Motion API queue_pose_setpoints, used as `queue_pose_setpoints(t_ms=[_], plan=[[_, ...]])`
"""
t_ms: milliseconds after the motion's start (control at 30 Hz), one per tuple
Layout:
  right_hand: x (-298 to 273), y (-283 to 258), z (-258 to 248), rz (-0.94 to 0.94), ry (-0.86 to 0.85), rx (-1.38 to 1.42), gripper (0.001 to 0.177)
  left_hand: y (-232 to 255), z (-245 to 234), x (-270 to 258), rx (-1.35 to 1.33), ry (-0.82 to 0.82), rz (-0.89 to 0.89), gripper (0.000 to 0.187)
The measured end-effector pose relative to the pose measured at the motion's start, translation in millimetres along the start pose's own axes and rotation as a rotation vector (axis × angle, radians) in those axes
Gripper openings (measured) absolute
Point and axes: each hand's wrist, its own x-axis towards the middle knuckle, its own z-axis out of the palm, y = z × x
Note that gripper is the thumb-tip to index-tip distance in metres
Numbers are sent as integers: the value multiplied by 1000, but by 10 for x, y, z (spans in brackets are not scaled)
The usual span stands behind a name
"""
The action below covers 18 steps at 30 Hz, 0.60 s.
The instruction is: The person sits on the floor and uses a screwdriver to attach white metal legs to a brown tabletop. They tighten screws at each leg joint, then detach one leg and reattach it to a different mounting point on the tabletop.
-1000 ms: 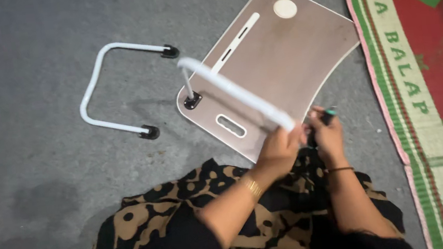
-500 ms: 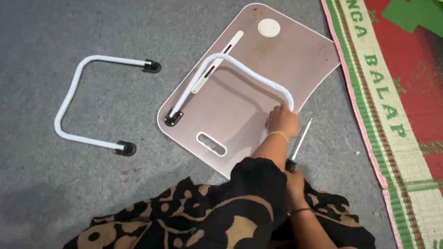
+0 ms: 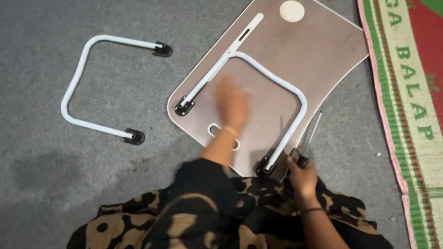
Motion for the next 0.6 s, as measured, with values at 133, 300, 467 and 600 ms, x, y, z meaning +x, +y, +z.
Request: queue_pose_setpoints(t_ms=[133, 300, 467, 600], plan=[[163, 183, -12, 21, 7, 42, 44, -1166, -710, 288, 155, -33, -408, 64], [463, 304, -57, 90, -76, 115, 27, -1526, -953, 244, 192, -244, -400, 56], [830, 250, -211, 114, -122, 156, 26, -1492, -1078, -28, 200, -187, -427, 51], [1355, -98, -355, 29, -189, -21, 27, -1180, -1288, -490, 244, -250, -475, 62]])
